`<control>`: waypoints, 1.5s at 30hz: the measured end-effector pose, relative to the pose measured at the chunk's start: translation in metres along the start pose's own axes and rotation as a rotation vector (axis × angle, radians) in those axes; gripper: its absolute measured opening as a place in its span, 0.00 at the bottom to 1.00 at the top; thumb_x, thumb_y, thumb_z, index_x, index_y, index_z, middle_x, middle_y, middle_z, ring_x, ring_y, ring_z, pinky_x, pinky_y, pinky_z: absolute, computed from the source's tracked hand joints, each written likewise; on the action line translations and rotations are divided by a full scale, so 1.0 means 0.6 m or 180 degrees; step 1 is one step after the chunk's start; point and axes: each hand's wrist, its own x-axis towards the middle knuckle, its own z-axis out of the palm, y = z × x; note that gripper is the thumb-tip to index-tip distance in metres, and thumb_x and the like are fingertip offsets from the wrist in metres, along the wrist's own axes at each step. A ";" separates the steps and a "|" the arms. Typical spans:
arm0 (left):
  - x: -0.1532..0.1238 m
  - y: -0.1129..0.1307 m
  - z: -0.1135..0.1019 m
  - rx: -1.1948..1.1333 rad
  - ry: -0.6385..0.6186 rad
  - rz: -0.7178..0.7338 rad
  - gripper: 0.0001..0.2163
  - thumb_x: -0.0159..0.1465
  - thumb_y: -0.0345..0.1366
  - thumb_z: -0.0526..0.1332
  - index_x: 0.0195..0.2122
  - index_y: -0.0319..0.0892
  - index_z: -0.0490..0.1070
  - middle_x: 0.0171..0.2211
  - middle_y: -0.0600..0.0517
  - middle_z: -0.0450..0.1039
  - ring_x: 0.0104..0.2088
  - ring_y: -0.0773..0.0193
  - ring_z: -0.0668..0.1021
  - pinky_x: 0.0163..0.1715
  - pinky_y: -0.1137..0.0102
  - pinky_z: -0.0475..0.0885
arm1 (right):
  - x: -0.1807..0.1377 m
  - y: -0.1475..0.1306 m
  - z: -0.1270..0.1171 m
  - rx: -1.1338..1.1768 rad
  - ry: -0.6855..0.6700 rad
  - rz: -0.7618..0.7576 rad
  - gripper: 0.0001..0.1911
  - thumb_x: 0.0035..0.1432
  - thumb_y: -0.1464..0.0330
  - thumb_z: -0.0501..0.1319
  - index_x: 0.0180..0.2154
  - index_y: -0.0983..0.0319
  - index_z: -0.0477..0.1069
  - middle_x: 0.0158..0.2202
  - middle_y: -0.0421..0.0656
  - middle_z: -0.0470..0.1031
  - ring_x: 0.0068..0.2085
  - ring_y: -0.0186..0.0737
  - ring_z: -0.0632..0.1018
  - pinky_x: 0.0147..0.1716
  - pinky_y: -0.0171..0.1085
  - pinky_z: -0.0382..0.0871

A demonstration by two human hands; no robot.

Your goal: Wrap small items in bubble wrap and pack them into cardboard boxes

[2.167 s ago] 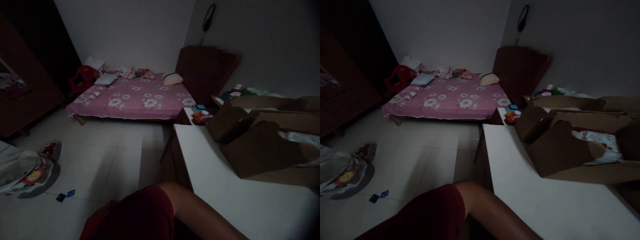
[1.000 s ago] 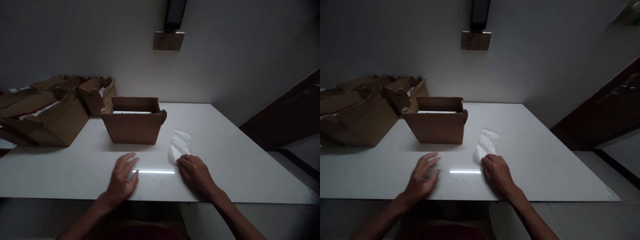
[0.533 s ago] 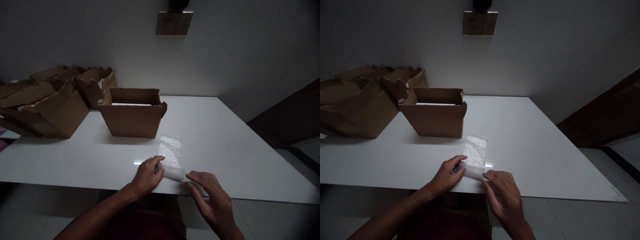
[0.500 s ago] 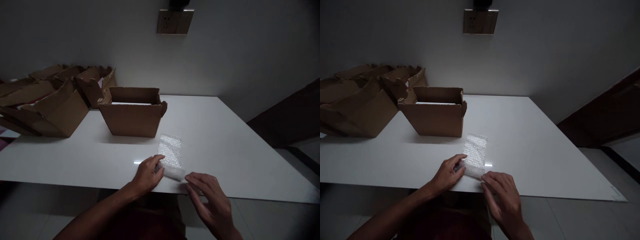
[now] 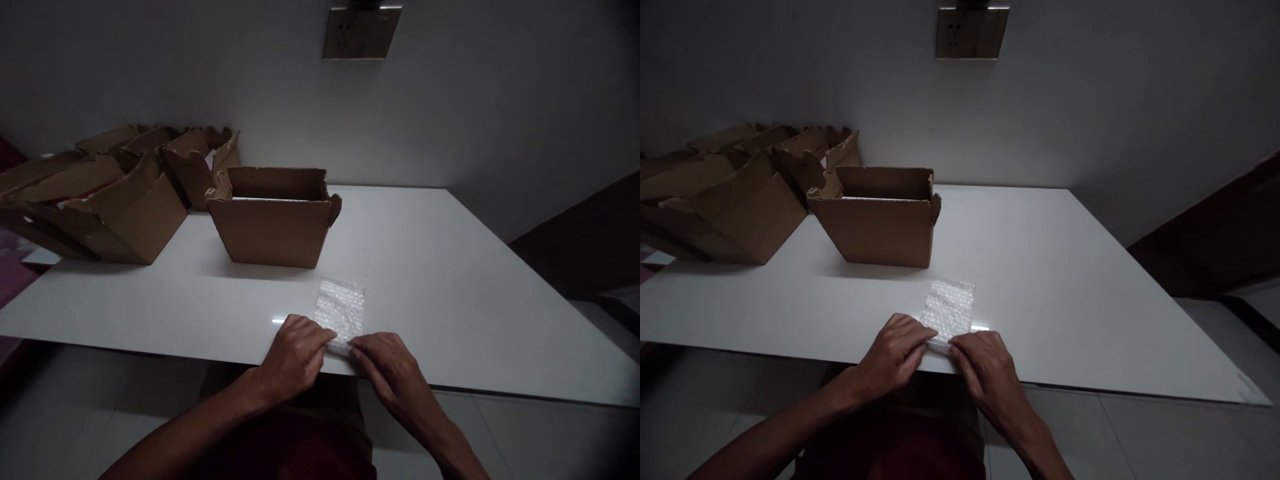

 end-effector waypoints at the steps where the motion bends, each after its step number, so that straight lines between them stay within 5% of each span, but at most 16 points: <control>1: -0.001 0.000 -0.001 -0.0078 -0.0042 -0.0095 0.15 0.62 0.23 0.55 0.47 0.44 0.72 0.37 0.50 0.79 0.38 0.58 0.78 0.41 0.59 0.72 | -0.005 -0.003 -0.002 0.0108 -0.0050 0.0117 0.08 0.67 0.69 0.55 0.42 0.58 0.73 0.36 0.42 0.81 0.37 0.40 0.78 0.36 0.40 0.72; 7: 0.020 -0.013 0.009 -0.0010 -0.0045 -0.0625 0.17 0.63 0.25 0.57 0.52 0.43 0.69 0.44 0.47 0.78 0.44 0.56 0.78 0.44 0.60 0.73 | -0.016 -0.010 -0.002 -0.0552 0.0594 -0.0094 0.13 0.64 0.71 0.59 0.50 0.58 0.71 0.47 0.48 0.78 0.48 0.46 0.77 0.46 0.46 0.69; 14: 0.020 -0.009 0.000 0.0313 0.0266 -0.0294 0.15 0.62 0.29 0.60 0.50 0.40 0.70 0.50 0.42 0.73 0.51 0.51 0.73 0.50 0.54 0.70 | 0.016 -0.004 0.019 -0.0692 0.0125 -0.0357 0.12 0.67 0.72 0.55 0.49 0.60 0.73 0.42 0.47 0.81 0.42 0.45 0.78 0.42 0.45 0.68; 17: 0.001 0.002 -0.018 0.0067 0.0062 -0.0087 0.17 0.61 0.26 0.59 0.52 0.42 0.69 0.42 0.46 0.77 0.44 0.55 0.75 0.47 0.56 0.70 | 0.014 -0.008 0.016 -0.0254 0.0013 -0.0189 0.11 0.67 0.70 0.55 0.48 0.59 0.73 0.38 0.45 0.81 0.38 0.43 0.78 0.40 0.44 0.70; 20: -0.007 0.006 -0.028 -0.0081 -0.0084 -0.0273 0.18 0.63 0.26 0.56 0.53 0.42 0.68 0.37 0.49 0.79 0.38 0.57 0.77 0.42 0.58 0.70 | 0.000 -0.017 0.009 0.0028 -0.0098 0.0009 0.11 0.67 0.68 0.55 0.48 0.56 0.73 0.38 0.44 0.81 0.39 0.43 0.78 0.39 0.43 0.72; 25: 0.020 -0.018 -0.012 0.0037 -0.0006 -0.0636 0.16 0.63 0.28 0.58 0.52 0.42 0.70 0.45 0.45 0.79 0.43 0.55 0.79 0.45 0.57 0.72 | -0.011 -0.022 0.006 -0.0630 0.0364 -0.0135 0.17 0.65 0.67 0.59 0.54 0.59 0.69 0.50 0.51 0.77 0.49 0.49 0.76 0.46 0.48 0.69; 28: 0.033 -0.028 -0.002 0.0188 0.0139 -0.0789 0.15 0.63 0.30 0.59 0.51 0.40 0.70 0.44 0.43 0.77 0.45 0.52 0.78 0.46 0.54 0.72 | 0.000 -0.015 0.013 -0.0844 0.0129 -0.0257 0.14 0.65 0.69 0.59 0.52 0.59 0.71 0.49 0.50 0.78 0.48 0.49 0.76 0.46 0.48 0.68; 35: -0.003 -0.004 -0.008 -0.1558 0.0790 -0.1796 0.30 0.61 0.35 0.62 0.64 0.44 0.55 0.55 0.40 0.69 0.47 0.58 0.77 0.48 0.60 0.75 | 0.028 -0.008 0.031 -0.0130 0.0498 0.0227 0.10 0.67 0.66 0.56 0.44 0.59 0.75 0.37 0.45 0.82 0.37 0.44 0.80 0.37 0.42 0.73; 39: -0.009 0.006 -0.007 -0.2727 0.0751 -0.2154 0.32 0.61 0.29 0.59 0.66 0.43 0.49 0.48 0.45 0.73 0.42 0.63 0.78 0.43 0.67 0.75 | 0.029 -0.021 0.025 0.0390 0.0176 0.0212 0.10 0.66 0.64 0.58 0.43 0.57 0.76 0.44 0.47 0.81 0.45 0.46 0.80 0.42 0.44 0.76; 42: -0.005 0.010 -0.002 -0.2829 0.0808 -0.2134 0.31 0.60 0.28 0.57 0.65 0.42 0.52 0.41 0.49 0.73 0.36 0.66 0.77 0.37 0.71 0.74 | 0.027 -0.020 0.019 0.0460 0.0075 0.0270 0.19 0.63 0.60 0.61 0.54 0.57 0.72 0.56 0.50 0.75 0.55 0.51 0.76 0.49 0.48 0.76; 45: 0.002 0.012 -0.015 -0.2172 0.0643 -0.1703 0.27 0.59 0.27 0.59 0.62 0.43 0.61 0.45 0.47 0.74 0.40 0.63 0.78 0.41 0.69 0.76 | 0.025 -0.009 0.021 0.0768 -0.0248 0.0442 0.20 0.64 0.58 0.60 0.55 0.57 0.72 0.50 0.48 0.80 0.47 0.46 0.81 0.43 0.41 0.79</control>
